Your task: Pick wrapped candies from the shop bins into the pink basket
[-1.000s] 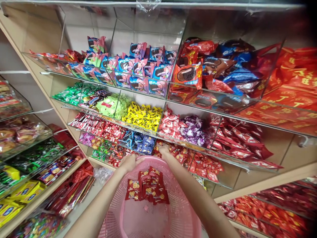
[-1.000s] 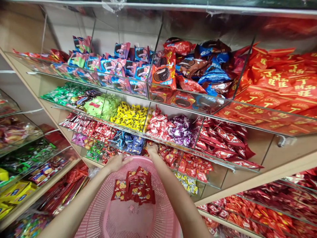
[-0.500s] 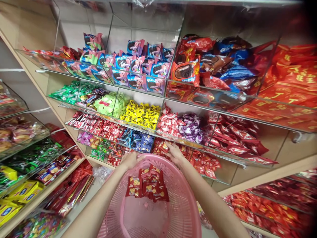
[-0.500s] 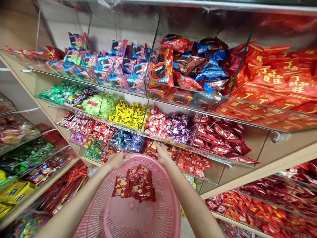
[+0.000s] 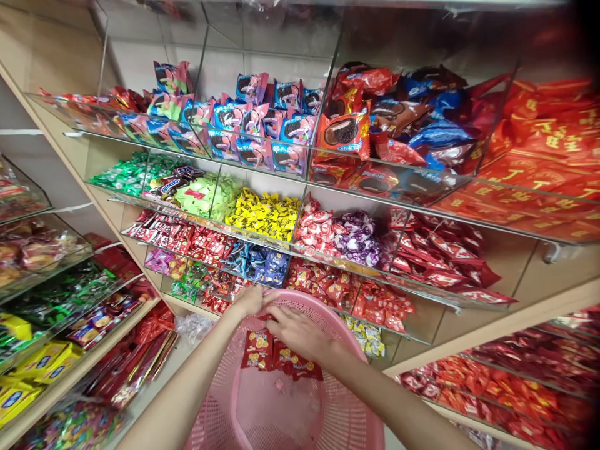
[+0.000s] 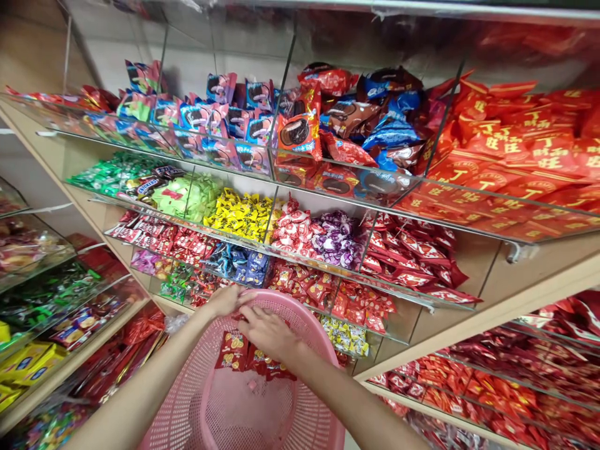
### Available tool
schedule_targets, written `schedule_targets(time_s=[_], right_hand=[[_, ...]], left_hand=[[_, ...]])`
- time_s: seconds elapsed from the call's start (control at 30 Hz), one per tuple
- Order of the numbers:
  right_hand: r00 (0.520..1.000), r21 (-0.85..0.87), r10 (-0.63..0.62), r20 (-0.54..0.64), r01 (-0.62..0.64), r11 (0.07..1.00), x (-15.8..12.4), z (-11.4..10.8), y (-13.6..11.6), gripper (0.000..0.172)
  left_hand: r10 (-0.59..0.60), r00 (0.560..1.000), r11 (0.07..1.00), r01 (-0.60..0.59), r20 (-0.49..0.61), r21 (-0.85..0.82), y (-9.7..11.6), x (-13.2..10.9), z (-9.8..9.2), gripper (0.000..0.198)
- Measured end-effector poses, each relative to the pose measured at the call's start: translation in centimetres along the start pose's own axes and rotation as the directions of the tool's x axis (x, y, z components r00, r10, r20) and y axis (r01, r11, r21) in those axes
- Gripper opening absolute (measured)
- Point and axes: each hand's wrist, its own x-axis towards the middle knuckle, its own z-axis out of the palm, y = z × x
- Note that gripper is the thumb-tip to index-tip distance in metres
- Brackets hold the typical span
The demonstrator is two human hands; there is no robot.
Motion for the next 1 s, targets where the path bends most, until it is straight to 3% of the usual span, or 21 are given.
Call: schedule_targets(time_s=[0.1, 0.2, 0.37, 0.5, 0.6, 0.73, 0.87, 1.0], right_hand=[[0.998, -0.265, -0.053, 0.032, 0.06, 0.962, 1.1, 1.9, -0.3, 0.013], [0.997, -0.322, -0.083, 0.002, 0.08, 0.943, 1.7, 3.5, -0.4, 0.013], [0.998, -0.182, -0.061, 0.023, 0.064, 0.981, 1.6, 4.2, -0.8, 0.015], [1.0, 0.023, 0.008, 0.021, -0.008, 1.0, 1.1, 2.5, -0.5, 0.019], [0.996, 0.061, 0.083, -0.021, -0.081, 0.995, 0.3, 1.0, 0.1, 0.022], [0.995, -0.126, 0.099, -0.028, -0.102, 0.987, -1.4, 0.7, 0.0, 0.016], [0.999, -0.313, 0.037, 0.0, -0.035, 0.949, -2.7, 2.0, -0.8, 0.014], [1.0, -0.37, 0.014, 0.028, -0.003, 0.929, -3.1, 3.7, -0.8, 0.017]], left_hand=[[0.004, 1.0, 1.0, -0.004, -0.016, -0.003, 0.2, -0.1, -0.1, 0.061], [0.003, 0.999, 1.0, -0.003, -0.033, 0.002, 0.1, -0.3, 0.0, 0.063], [-0.003, 0.999, 1.0, 0.003, -0.05, 0.01, -0.1, -0.5, -0.1, 0.066], [-0.012, 0.999, 1.0, 0.012, -0.049, 0.008, -0.3, -0.5, -0.2, 0.067], [-0.016, 0.999, 1.0, 0.016, -0.05, 0.01, -0.4, -0.4, -0.1, 0.067], [-0.009, 0.999, 1.0, 0.01, -0.052, 0.015, -0.3, -0.2, 0.1, 0.067], [0.002, 0.999, 1.0, -0.001, -0.052, 0.022, 0.1, -0.1, 0.2, 0.066], [0.004, 0.999, 1.0, -0.003, -0.051, 0.03, 0.4, -0.1, 0.2, 0.065]])
